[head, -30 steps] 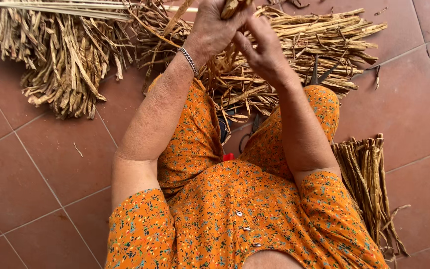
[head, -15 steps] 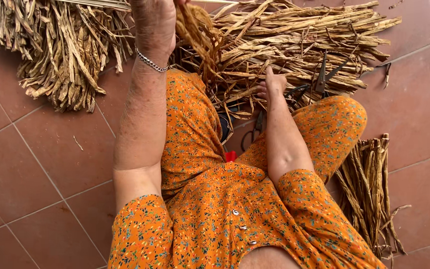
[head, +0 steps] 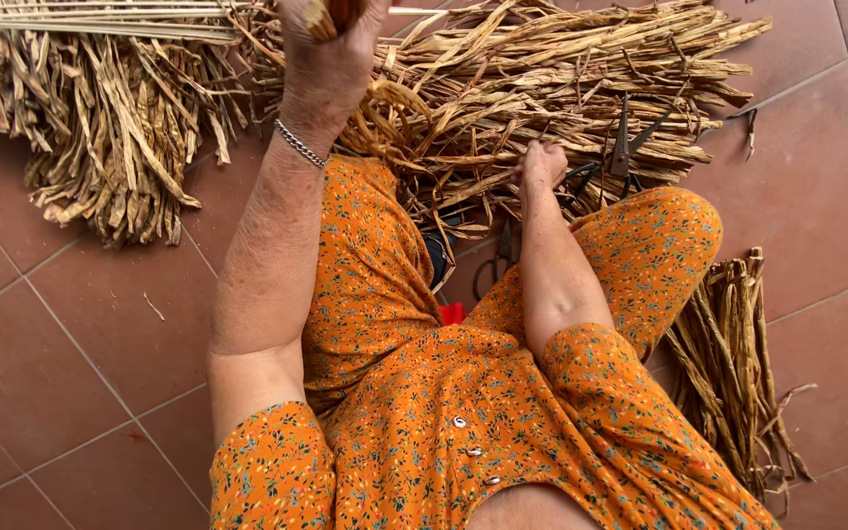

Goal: The person sits on a tiled floor and uses shears to trim bundles of dried plant stalks. They repeatedly pick up stalks, cut them to length, and place the trimmed pieces into a growing pile.

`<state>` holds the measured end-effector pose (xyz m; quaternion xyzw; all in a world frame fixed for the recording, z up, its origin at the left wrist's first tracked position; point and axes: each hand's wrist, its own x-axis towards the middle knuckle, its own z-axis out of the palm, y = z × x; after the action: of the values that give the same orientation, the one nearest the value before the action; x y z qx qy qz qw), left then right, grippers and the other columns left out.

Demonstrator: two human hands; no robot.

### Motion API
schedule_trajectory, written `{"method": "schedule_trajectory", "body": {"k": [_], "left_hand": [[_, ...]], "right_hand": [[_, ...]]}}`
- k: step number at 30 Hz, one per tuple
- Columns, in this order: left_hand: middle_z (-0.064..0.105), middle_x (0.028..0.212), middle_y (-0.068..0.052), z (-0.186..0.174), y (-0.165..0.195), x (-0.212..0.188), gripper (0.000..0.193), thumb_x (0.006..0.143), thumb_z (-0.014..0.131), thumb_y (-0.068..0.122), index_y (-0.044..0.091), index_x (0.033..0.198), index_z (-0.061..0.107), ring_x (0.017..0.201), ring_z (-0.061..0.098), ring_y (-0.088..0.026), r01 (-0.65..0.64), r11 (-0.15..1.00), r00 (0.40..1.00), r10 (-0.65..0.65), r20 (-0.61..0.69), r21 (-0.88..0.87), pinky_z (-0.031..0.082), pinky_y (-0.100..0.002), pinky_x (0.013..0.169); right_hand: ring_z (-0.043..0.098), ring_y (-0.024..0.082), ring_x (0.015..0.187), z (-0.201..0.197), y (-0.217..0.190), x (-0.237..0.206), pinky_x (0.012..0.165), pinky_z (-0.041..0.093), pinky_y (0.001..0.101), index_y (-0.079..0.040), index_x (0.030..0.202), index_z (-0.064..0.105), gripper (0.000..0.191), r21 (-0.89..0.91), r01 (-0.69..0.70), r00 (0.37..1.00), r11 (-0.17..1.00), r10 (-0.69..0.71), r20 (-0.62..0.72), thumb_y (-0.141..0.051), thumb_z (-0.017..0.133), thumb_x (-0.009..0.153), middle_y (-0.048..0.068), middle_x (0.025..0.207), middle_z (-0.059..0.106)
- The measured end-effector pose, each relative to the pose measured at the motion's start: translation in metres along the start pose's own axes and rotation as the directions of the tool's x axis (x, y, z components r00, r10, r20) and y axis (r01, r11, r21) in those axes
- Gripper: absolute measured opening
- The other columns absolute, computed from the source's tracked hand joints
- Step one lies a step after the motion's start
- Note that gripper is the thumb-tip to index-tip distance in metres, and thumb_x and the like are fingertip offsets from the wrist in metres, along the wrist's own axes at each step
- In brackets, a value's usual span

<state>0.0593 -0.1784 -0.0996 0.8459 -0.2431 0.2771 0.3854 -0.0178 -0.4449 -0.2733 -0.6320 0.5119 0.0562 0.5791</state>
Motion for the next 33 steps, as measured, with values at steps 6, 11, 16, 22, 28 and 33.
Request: {"method": "schedule_trajectory", "body": {"k": [6,11,16,22,28,33], "left_hand": [[0.074,0.089,0.002,0.028,0.017,0.005,0.013,0.100,0.075,0.023,0.010,0.100,0.073,0.071,0.071,-0.009,0.518,0.814,0.815,-0.375,0.441,-0.264,0.060,-0.028,0.063],[0.074,0.083,0.001,0.043,0.022,0.014,0.016,0.095,0.081,0.024,0.010,0.096,0.075,0.074,0.067,-0.008,0.684,0.709,0.627,-0.452,0.634,-0.172,0.062,-0.033,0.073],[0.071,0.096,-0.007,0.044,0.030,0.012,0.024,0.096,0.082,0.019,0.003,0.109,0.071,0.085,0.067,-0.012,0.279,0.909,0.852,-0.087,0.516,-0.308,0.061,-0.035,0.077],[0.072,0.081,-0.005,0.008,0.052,0.043,0.017,0.105,0.069,0.021,0.007,0.095,0.071,0.070,0.070,-0.013,0.510,0.690,0.857,-0.353,0.376,-0.513,0.058,-0.029,0.059],[0.055,0.077,-0.003,-0.061,0.089,0.047,0.023,0.119,0.062,0.024,0.003,0.111,0.062,0.060,0.049,-0.013,0.480,0.311,0.857,-0.365,0.363,-0.820,0.046,-0.030,0.060],[0.050,0.068,0.002,-0.108,0.110,0.055,0.015,0.105,0.065,0.023,0.010,0.111,0.059,0.053,0.040,-0.008,0.412,0.142,0.910,-0.012,0.415,-0.900,0.037,-0.027,0.050]], "right_hand": [[0.066,0.011,0.065,0.023,-0.038,-0.034,0.059,0.060,0.0282,-0.004,0.092,0.064,0.020,0.464,0.423,0.706,0.778,-0.604,0.370,-0.017,0.078,0.099,0.003,0.079,0.068],[0.069,0.010,0.074,0.015,-0.075,-0.074,0.066,0.060,0.0256,-0.006,0.097,0.068,0.012,0.636,0.455,0.401,0.624,-0.781,0.479,-0.012,0.078,0.100,0.006,0.088,0.074],[0.071,0.009,0.076,0.012,-0.074,-0.077,0.067,0.063,0.0256,-0.005,0.100,0.071,0.011,0.620,0.503,0.338,0.601,-0.798,0.499,-0.013,0.079,0.099,0.007,0.090,0.076],[0.069,0.008,0.070,-0.008,-0.055,0.014,0.061,0.064,0.0248,-0.007,0.107,0.073,0.019,0.389,0.355,0.753,0.850,-0.507,0.420,-0.025,0.074,0.099,0.005,0.089,0.075],[0.063,0.009,0.055,0.005,-0.014,0.053,0.043,0.059,0.0246,-0.009,0.101,0.061,0.020,0.024,-0.060,0.998,0.998,0.059,0.036,-0.026,0.069,0.095,0.004,0.074,0.070],[0.056,0.011,0.050,0.009,-0.004,0.057,0.041,0.045,0.0268,-0.007,0.095,0.061,0.027,-0.067,-0.150,0.988,0.986,0.151,0.014,-0.031,0.074,0.094,0.005,0.068,0.066]]}}
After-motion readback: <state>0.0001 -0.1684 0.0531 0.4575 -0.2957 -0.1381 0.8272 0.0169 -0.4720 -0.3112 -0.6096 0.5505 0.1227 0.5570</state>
